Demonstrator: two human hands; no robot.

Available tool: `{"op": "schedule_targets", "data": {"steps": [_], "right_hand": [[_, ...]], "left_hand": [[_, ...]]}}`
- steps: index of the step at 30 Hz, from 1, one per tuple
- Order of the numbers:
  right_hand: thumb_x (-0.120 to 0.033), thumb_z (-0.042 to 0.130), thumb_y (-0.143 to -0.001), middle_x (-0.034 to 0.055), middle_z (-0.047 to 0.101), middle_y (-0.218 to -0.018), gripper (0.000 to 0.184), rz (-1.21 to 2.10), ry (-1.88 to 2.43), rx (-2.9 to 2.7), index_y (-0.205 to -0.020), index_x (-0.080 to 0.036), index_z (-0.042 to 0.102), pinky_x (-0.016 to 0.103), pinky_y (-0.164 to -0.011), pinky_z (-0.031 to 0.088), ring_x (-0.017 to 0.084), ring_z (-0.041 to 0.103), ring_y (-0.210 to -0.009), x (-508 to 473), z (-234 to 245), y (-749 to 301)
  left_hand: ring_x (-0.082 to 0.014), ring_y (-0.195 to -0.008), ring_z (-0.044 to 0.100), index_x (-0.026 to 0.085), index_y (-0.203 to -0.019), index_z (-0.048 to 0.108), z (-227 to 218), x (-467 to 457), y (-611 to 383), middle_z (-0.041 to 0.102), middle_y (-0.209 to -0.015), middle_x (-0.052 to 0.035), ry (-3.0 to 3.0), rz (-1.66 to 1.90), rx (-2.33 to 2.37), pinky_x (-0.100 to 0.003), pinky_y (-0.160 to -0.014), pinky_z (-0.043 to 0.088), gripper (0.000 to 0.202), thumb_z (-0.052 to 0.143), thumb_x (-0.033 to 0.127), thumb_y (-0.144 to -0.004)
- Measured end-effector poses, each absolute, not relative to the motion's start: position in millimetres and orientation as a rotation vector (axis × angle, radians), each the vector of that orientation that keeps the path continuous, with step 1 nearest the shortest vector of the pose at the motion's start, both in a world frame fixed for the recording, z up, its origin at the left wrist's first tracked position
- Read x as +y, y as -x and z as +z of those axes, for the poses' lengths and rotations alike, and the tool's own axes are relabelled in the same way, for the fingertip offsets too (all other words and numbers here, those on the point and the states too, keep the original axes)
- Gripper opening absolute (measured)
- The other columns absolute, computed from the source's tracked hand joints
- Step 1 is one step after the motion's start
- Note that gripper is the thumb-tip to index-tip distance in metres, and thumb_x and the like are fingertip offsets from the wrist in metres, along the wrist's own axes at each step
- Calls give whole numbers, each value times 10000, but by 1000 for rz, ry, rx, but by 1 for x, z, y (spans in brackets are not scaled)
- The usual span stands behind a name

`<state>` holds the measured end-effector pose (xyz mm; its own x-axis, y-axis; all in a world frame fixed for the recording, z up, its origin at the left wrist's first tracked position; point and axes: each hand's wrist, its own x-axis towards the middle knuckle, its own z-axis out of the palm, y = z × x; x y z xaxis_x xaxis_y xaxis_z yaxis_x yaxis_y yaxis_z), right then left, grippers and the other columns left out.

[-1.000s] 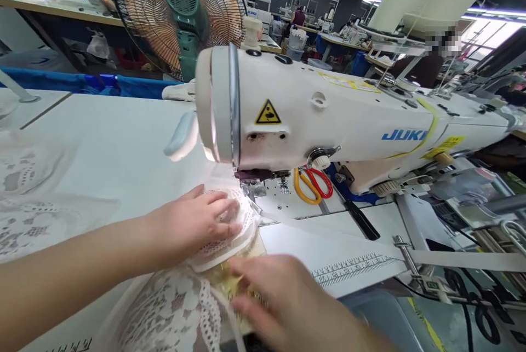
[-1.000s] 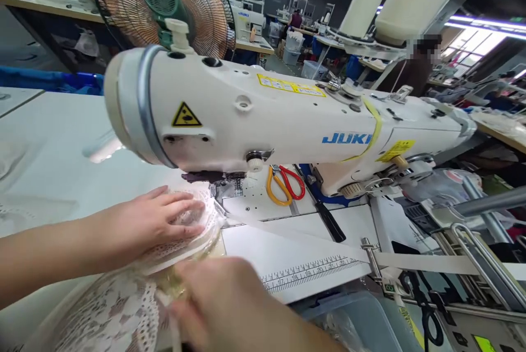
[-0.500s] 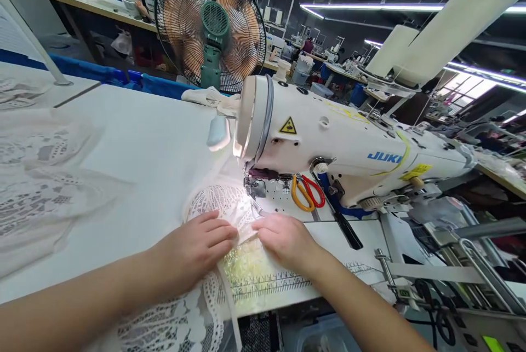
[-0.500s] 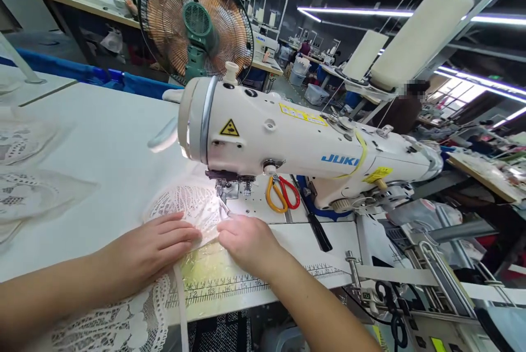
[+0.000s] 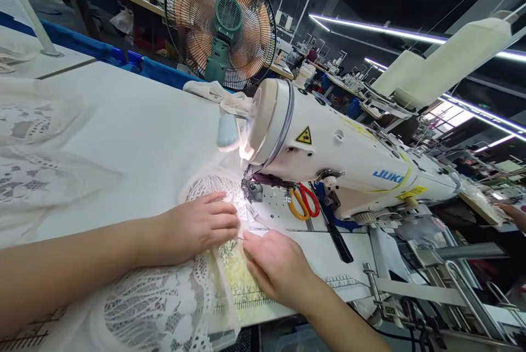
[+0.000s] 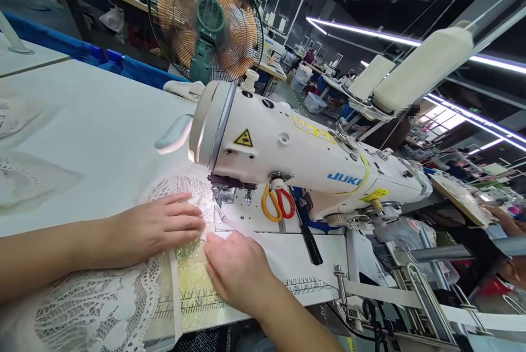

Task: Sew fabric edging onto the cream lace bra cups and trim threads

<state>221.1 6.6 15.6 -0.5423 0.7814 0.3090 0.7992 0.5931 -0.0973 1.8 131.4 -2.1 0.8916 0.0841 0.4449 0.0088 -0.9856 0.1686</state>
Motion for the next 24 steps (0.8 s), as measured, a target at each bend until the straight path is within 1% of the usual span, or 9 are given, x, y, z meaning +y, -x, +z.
{"op": "schedule_targets", "data": {"steps": [3,6,9,12,16,20,24], "right_hand": [[-238,427,-936,83,715,-1129,285,-99,1307,-2522,-1141,-133,594,331,-646,479,193,565,-704,13,14,-218],[-246,445,-938,88,699,-1191,292,-140,1303,-2526,-1148,-124,608,340,-677,493,200,588,-740,18,14,-217],[-262,450,-948,102,682,-1230,309,-140,1323,-2549,-1167,-116,613,337,-691,498,200,602,-761,22,14,-216],[-285,462,-954,124,666,-1253,323,-122,1378,-2591,-1184,-116,611,336,-654,496,203,608,-768,26,15,-216],[-291,448,-959,150,660,-1261,357,-168,1415,-2601,-1201,-92,618,346,-611,504,208,605,-735,33,15,-214],[-290,424,-957,159,656,-1274,389,-274,1440,-2582,-1200,-72,635,353,-571,502,202,588,-666,38,14,-209],[-284,427,-950,153,677,-1242,379,-326,1436,-2536,-1144,-67,670,348,-536,488,197,577,-621,39,15,-205]], "left_hand": [[-208,-1094,617,277,-1189,669,0,137,-3,727,-1066,-53,-2896,639,90,-426,-1175,249,423,471,75,-875],[-226,-1109,609,276,-1144,692,4,144,-4,727,-1068,-58,-2915,559,72,-443,-1177,254,408,496,73,-850],[-223,-1120,612,284,-1096,706,5,152,-5,726,-1105,-41,-2913,551,61,-444,-1185,249,409,499,42,-839],[-212,-1126,620,321,-1082,712,3,163,-7,729,-1112,-30,-2879,569,76,-444,-1182,272,410,514,44,-853],[-209,-1160,609,350,-1110,701,0,178,-10,728,-1134,-30,-2858,540,17,-467,-1188,263,400,506,79,-889],[-211,-1161,607,344,-1110,699,-1,190,-12,731,-1138,-26,-2868,579,-7,-463,-1190,248,383,502,89,-902],[-224,-1204,578,340,-1104,710,1,200,-13,730,-1162,-34,-2925,550,25,-458,-1174,251,370,458,124,-939]]}}
